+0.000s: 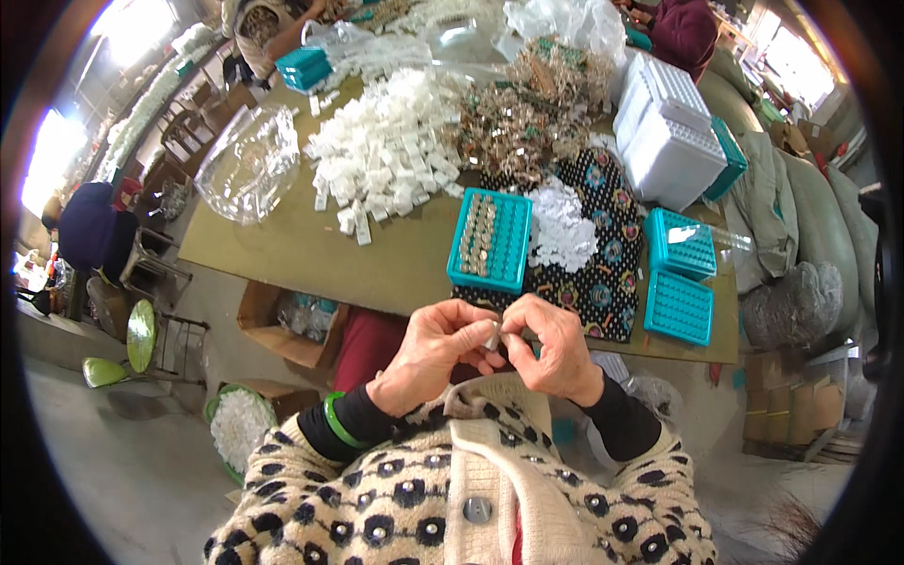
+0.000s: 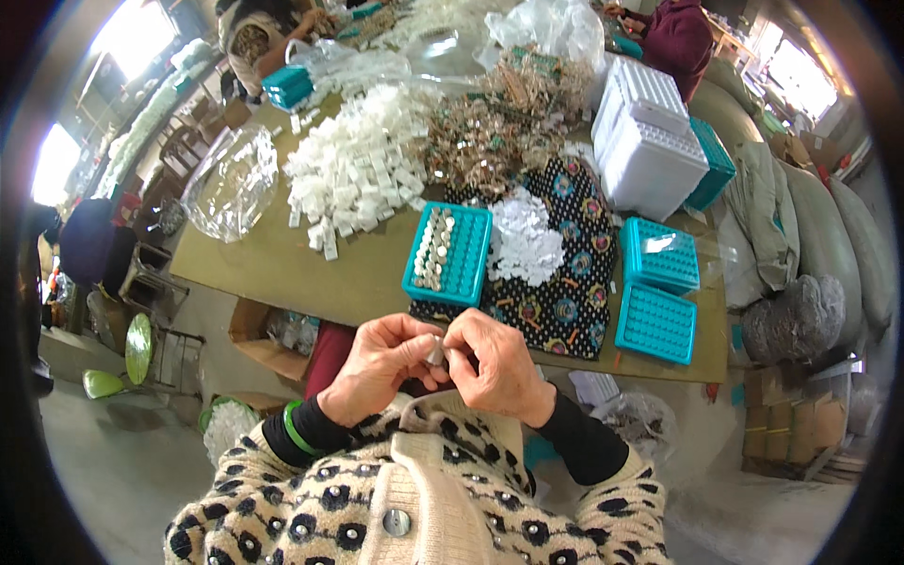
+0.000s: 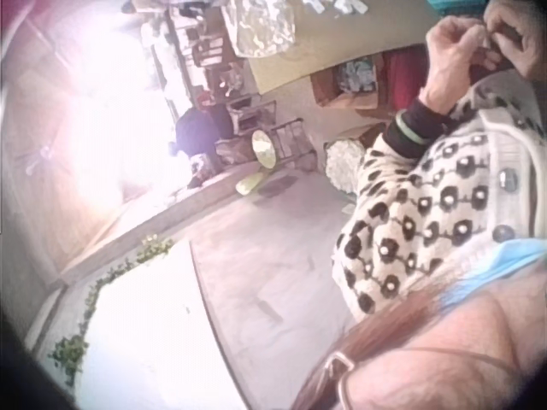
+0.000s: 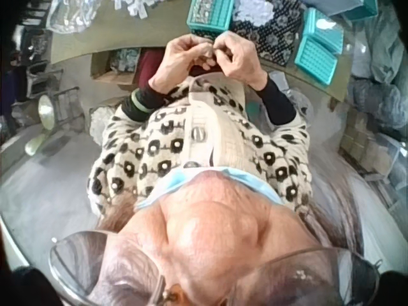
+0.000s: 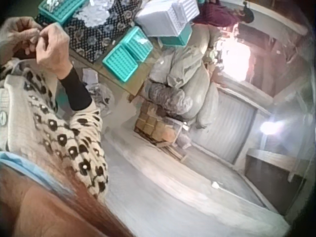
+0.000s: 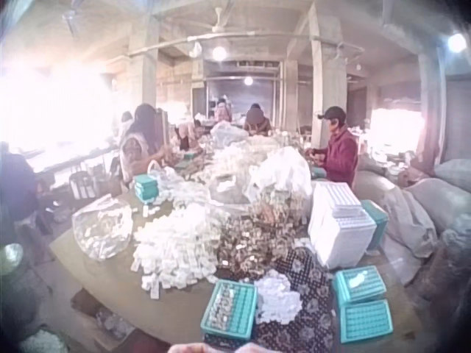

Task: The person repeatedly picks small white plastic housings and metal pins from a table, inserts the pins into the housings, and places the assembled units into a blue tray. The person handles items one at a time, occasionally adjusting the position of the tray and components.

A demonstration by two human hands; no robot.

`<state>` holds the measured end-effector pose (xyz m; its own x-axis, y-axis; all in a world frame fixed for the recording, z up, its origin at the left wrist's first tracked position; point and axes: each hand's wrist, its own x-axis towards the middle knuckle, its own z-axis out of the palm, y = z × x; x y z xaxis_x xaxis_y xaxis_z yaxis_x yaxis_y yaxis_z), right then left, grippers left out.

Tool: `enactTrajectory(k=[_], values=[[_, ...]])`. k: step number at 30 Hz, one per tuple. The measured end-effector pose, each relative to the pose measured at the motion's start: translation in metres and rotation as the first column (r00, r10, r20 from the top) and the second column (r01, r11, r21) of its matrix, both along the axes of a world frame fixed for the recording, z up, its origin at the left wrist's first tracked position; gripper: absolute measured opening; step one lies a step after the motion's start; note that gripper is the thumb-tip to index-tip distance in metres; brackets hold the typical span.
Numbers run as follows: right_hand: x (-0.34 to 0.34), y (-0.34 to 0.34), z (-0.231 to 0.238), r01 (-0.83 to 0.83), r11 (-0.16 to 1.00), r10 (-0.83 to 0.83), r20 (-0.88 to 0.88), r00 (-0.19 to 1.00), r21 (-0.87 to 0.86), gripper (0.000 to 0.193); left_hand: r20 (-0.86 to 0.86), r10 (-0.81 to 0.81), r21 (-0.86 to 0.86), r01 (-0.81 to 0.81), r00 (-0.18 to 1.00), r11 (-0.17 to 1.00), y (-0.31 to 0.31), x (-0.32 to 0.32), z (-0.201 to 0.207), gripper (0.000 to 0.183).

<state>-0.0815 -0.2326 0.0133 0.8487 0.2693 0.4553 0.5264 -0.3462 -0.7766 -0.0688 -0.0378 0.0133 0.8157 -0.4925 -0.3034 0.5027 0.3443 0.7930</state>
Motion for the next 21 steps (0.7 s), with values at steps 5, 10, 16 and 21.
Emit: enactTrajectory(k=[5, 10, 16, 21], values=[[0.012, 0.009, -0.002, -0.037, 0.998, 0.037, 0.016, 0.999, -0.054, 0.016, -0.056, 0.028, -0.029, -0.029, 0.998, 0.999, 0.009, 0.009, -0.008, 0.016], [0.031, 0.032, 0.0, -0.03, 0.99, 0.047, 0.121, 0.992, -0.138, 0.022, 0.023, 0.091, -0.027, -0.09, 0.996, 0.996, 0.018, 0.021, -0.016, 0.015], [0.067, 0.048, 0.026, -0.134, 0.94, 0.127, -0.042, 0.991, -0.314, 0.012, 0.038, 0.087, -0.117, -0.082, 0.996, 0.99, 0.041, 0.048, -0.02, 0.016], [0.158, 0.039, 0.03, 0.017, 0.912, -0.013, 0.011, 1.0, -0.41, 0.009, -0.144, 0.086, -0.276, -0.123, 0.986, 0.953, 0.067, 0.076, -0.024, 0.017]])
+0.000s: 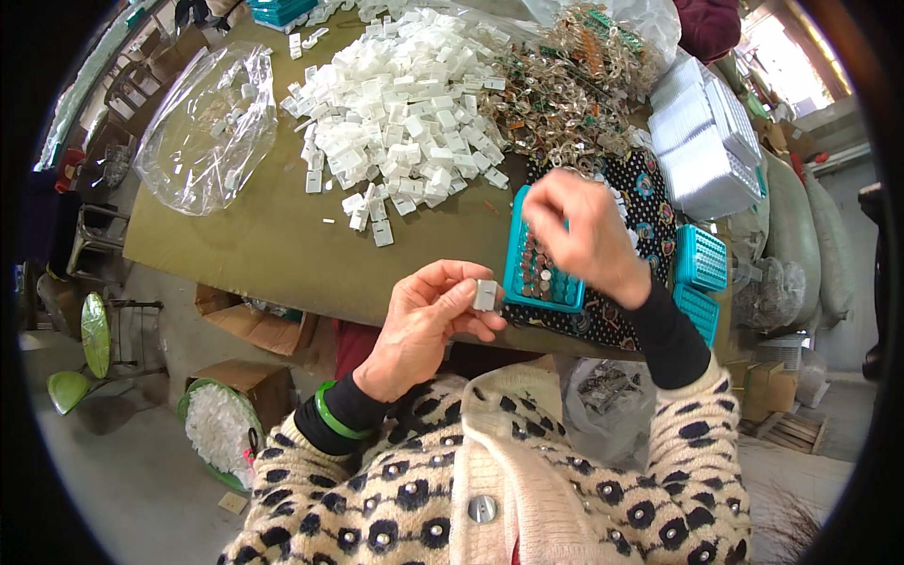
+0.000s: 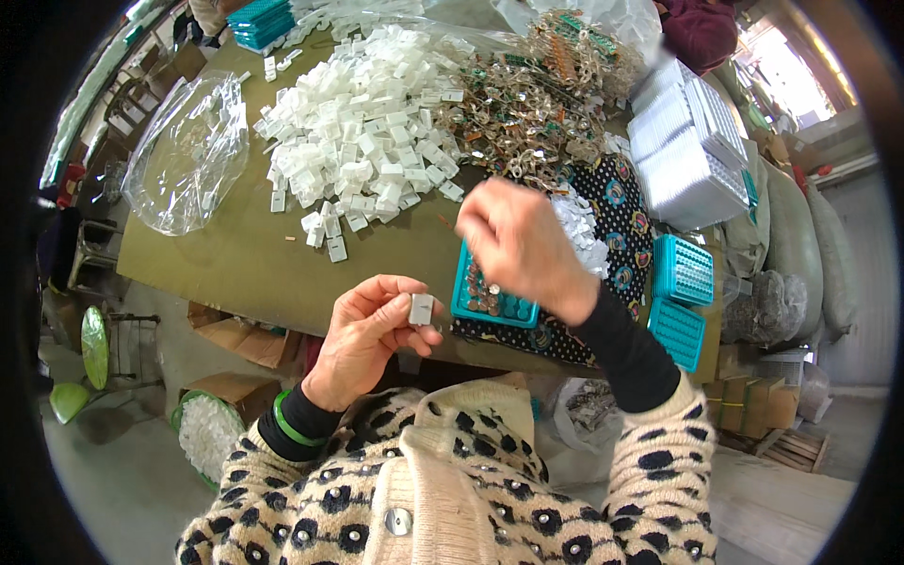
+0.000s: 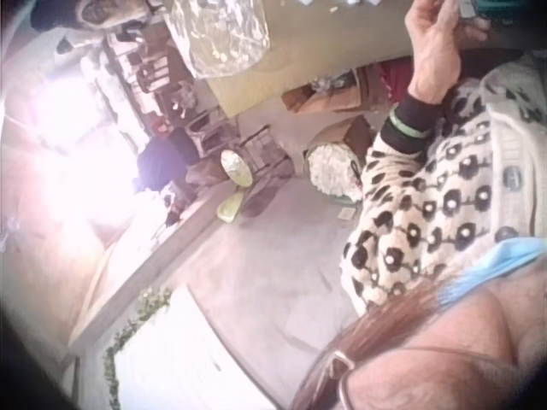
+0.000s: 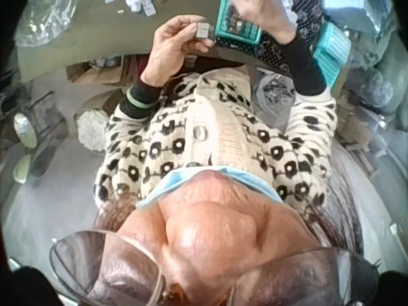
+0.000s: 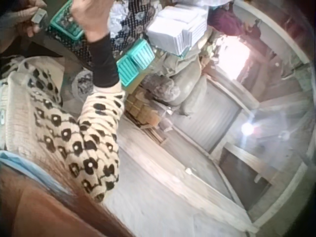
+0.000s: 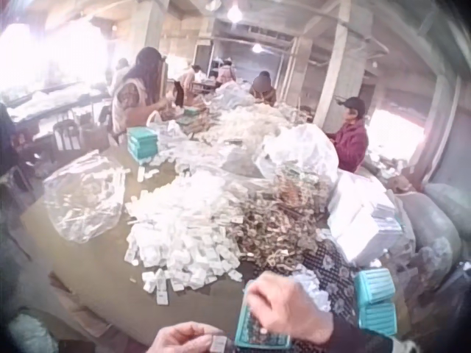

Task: The person repeatedly picks small white plastic housings and metal pins from a table, inserts the pins into the housings, and places the assembled units into a blue tray. The person handles items one at a time, occasionally adjusting the position of the tray and components.

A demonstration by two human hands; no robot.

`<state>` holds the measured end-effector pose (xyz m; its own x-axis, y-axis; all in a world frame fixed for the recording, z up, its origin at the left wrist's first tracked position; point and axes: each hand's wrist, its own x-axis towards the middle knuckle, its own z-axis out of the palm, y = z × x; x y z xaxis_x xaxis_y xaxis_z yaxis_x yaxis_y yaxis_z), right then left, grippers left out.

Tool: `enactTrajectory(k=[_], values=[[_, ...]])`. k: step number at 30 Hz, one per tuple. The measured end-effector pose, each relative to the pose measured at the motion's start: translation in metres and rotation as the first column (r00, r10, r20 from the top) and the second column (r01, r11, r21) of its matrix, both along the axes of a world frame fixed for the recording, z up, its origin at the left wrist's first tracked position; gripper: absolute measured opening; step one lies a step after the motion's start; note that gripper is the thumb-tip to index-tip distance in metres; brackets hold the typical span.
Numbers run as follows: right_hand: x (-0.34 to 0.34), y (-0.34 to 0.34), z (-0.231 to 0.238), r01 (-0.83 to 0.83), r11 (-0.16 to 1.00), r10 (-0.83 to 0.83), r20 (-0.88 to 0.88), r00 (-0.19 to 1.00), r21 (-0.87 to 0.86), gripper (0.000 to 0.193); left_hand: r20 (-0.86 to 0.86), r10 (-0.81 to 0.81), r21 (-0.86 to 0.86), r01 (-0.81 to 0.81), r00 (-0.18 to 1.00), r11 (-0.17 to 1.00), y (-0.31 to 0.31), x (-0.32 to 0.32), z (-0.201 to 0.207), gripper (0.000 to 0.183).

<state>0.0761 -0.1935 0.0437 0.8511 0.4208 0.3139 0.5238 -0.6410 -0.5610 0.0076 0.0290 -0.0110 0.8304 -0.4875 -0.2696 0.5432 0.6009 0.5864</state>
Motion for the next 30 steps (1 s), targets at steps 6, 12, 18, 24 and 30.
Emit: enactTrajectory(k=[6, 12, 18, 24, 30], values=[[0.086, -0.008, -0.048, 0.222, 0.89, -0.136, 0.233, 0.963, -0.398, 0.011, 0.0, 0.023, 0.139, -0.023, 1.0, 0.99, 0.007, 0.022, -0.014, 0.018], [0.105, -0.017, -0.048, 0.205, 0.921, -0.162, 0.154, 0.975, -0.33, 0.012, 0.028, -0.011, 0.153, 0.006, 1.0, 0.988, 0.007, 0.024, -0.017, 0.016], [0.11, -0.028, -0.011, 0.344, 0.931, -0.262, -0.44, 0.859, 0.118, 0.016, 0.06, -0.018, 0.156, 0.009, 0.998, 0.988, 0.006, 0.022, -0.018, 0.018], [0.076, -0.007, 0.0, 0.469, 0.667, 0.043, -0.659, 0.75, 0.578, 0.016, 0.058, 0.025, 0.146, -0.033, 0.998, 0.989, 0.006, 0.02, -0.016, 0.017], [0.012, 0.032, -0.006, 0.361, 0.54, 0.223, -0.544, 0.809, 0.76, 0.02, 0.047, 0.065, -0.002, -0.065, 0.997, 0.998, 0.006, 0.032, 0.0, 0.026]])
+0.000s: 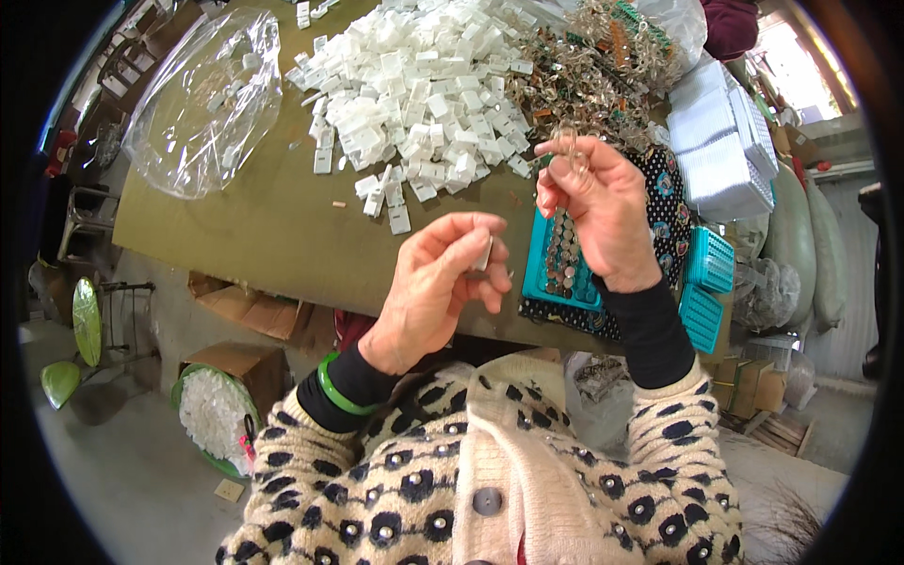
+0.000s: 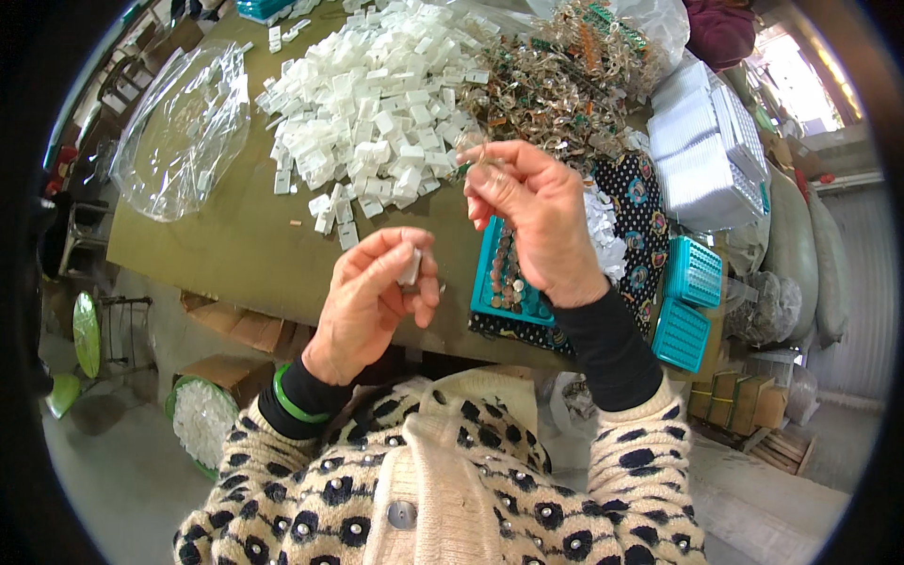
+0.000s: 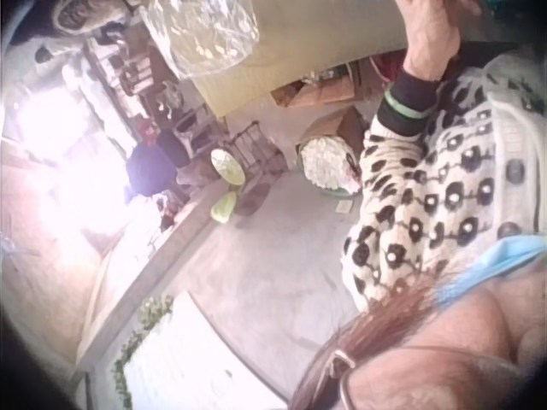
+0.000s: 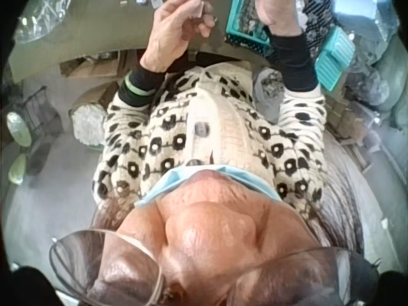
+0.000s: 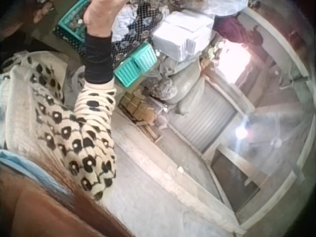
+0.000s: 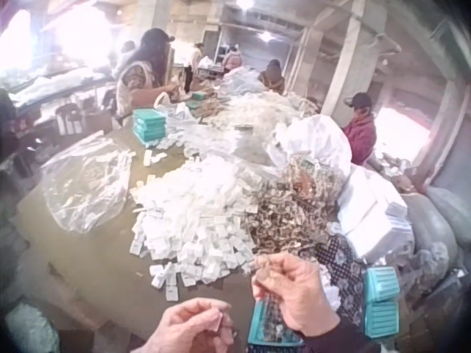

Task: The person repeatedly picks small white plastic housings and metal pins from a table, inserts the pins into the housings, and places the assembled units into a blue tray. The person handles items one at a time, occasionally adjusting the position of the tray and components.

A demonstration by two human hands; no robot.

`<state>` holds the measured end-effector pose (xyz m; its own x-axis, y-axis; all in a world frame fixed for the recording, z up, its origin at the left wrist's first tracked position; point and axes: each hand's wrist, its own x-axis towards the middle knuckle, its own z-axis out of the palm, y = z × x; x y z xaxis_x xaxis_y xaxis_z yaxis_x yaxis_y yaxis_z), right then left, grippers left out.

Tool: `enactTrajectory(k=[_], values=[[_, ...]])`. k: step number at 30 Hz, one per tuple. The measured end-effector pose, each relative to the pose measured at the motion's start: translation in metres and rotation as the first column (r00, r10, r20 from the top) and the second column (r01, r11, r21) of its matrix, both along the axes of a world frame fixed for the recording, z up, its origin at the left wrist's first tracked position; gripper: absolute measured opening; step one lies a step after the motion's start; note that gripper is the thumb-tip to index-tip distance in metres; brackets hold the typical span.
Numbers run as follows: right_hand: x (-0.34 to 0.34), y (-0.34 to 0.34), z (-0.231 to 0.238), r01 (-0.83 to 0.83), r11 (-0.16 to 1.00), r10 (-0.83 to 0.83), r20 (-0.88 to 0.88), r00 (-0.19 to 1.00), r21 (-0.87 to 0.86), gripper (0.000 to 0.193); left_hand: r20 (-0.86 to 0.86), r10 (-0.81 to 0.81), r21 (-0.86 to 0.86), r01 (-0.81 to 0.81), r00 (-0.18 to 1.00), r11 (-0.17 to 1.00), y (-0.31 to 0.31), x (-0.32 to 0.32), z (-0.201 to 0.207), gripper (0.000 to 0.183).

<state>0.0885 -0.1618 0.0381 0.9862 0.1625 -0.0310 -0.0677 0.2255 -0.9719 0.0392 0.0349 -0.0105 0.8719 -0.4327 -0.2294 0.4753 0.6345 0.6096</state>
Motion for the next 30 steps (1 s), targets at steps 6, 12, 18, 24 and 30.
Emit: enactTrajectory(k=[6, 12, 18, 24, 30], values=[[-0.05, 0.02, -0.017, 0.072, 0.965, 0.018, 0.337, 0.941, -0.253, 0.015, -0.102, -0.085, -0.182, 0.065, 0.991, 0.981, 0.001, 0.006, 0.014, 0.023], [-0.068, 0.0, -0.005, 0.023, 0.928, 0.04, 0.159, 0.986, -0.371, 0.023, -0.05, 0.012, 0.118, -0.006, 0.999, 0.993, -0.002, -0.009, 0.019, 0.017], [-0.091, 0.007, 0.004, 0.294, 0.674, 0.111, 0.486, 0.867, -0.678, 0.033, 0.316, 0.094, 0.482, -0.245, 0.944, 0.841, -0.014, -0.024, 0.027, 0.018], [-0.098, 0.02, -0.013, 0.333, 0.765, -0.031, 0.485, 0.874, -0.551, 0.022, 0.148, 0.025, 0.266, -0.065, 0.989, 0.962, -0.012, -0.027, 0.028, 0.014], [-0.1, 0.015, -0.01, 0.3, 0.828, -0.115, 0.381, 0.917, -0.473, 0.007, 0.51, 0.025, 0.547, -0.347, 0.86, 0.762, -0.019, -0.034, 0.022, 0.01]])
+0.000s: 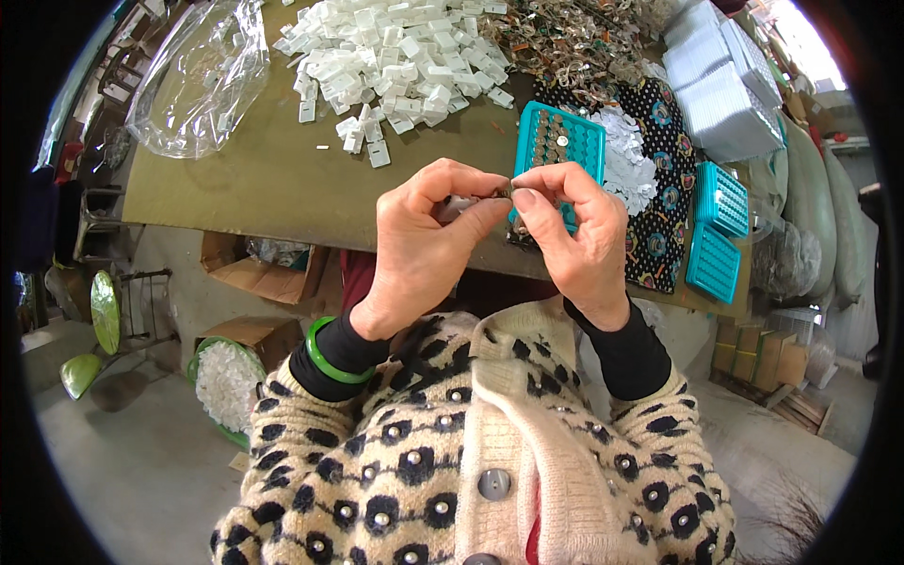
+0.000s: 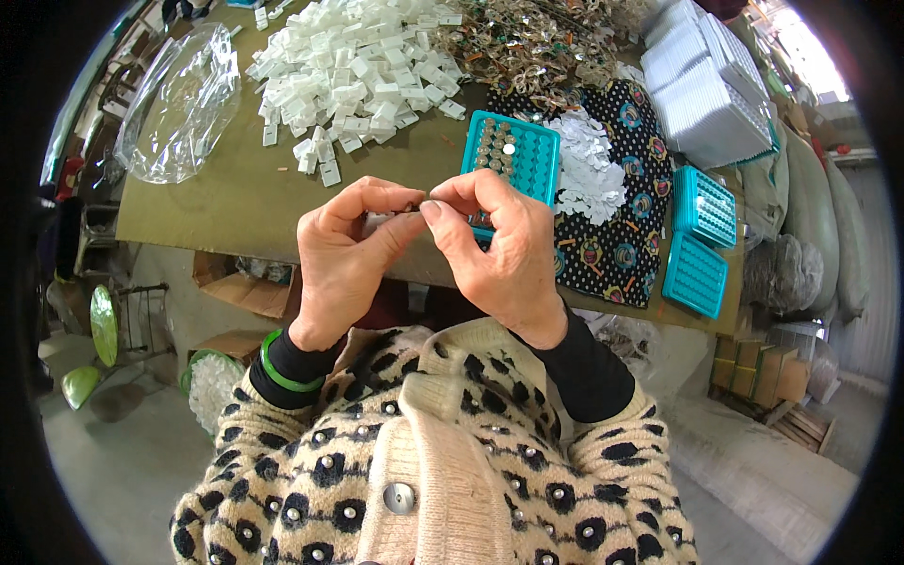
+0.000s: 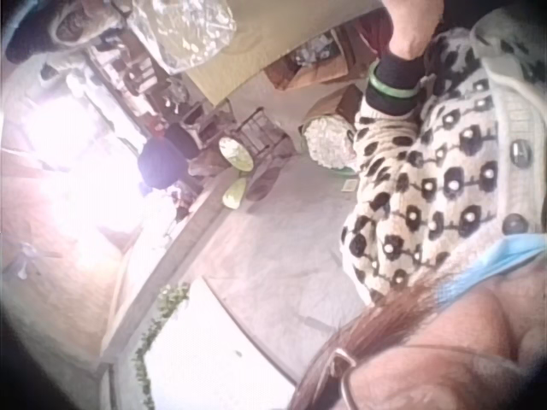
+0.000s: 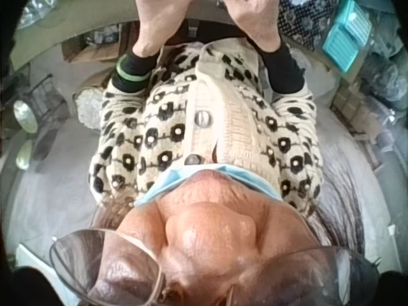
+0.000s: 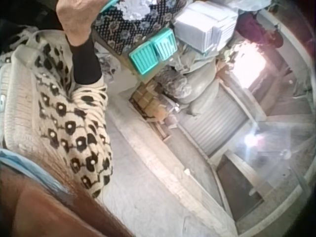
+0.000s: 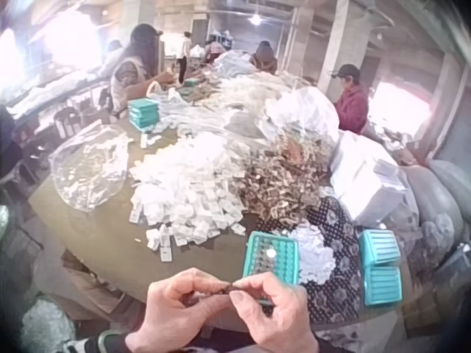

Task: The person repeatedly picks small white plastic housings and metal pins from a table, inserts the pins into the housings, and places the assembled units into a blue tray. The person handles items one at a time, occasionally adjusting the position of the tray and components.

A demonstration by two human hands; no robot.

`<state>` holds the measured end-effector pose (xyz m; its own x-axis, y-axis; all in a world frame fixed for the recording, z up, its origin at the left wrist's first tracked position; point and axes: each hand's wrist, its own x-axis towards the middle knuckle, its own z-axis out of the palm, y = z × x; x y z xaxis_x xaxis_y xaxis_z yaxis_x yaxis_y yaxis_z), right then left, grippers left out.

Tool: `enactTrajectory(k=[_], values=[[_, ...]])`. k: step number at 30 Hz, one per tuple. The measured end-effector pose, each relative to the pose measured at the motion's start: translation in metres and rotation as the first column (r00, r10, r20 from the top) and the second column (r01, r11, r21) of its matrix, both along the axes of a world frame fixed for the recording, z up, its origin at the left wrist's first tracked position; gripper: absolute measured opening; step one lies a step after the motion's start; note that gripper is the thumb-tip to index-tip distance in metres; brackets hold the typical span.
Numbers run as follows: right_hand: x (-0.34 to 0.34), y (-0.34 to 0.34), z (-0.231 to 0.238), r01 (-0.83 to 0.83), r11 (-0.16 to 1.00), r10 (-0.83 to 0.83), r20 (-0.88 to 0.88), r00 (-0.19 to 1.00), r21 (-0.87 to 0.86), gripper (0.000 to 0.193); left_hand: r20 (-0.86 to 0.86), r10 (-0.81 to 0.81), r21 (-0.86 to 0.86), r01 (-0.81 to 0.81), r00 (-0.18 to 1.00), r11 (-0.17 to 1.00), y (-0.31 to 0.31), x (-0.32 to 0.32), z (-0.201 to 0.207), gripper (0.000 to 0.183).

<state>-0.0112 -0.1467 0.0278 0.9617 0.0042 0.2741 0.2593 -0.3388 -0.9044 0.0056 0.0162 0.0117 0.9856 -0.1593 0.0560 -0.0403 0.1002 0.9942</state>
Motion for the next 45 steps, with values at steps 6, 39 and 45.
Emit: enactTrajectory(k=[6, 39, 45], values=[[-0.003, 0.001, -0.003, 0.014, 1.0, -0.013, -0.073, 0.997, 0.012, 0.008, 0.254, 0.028, 0.101, -0.056, 0.967, 0.993, -0.003, -0.001, -0.007, 0.015], [0.003, 0.027, -0.002, -0.241, 0.954, 0.268, 0.151, 0.951, -0.177, 0.011, -0.19, -0.552, -0.815, 0.182, 0.812, 0.549, 0.055, -0.006, -0.028, 0.012], [0.004, 0.031, -0.003, -0.241, 0.956, 0.266, 0.15, 0.952, -0.165, 0.011, -0.241, -0.638, -0.883, 0.108, 0.731, 0.457, 0.056, -0.008, -0.031, 0.016]])
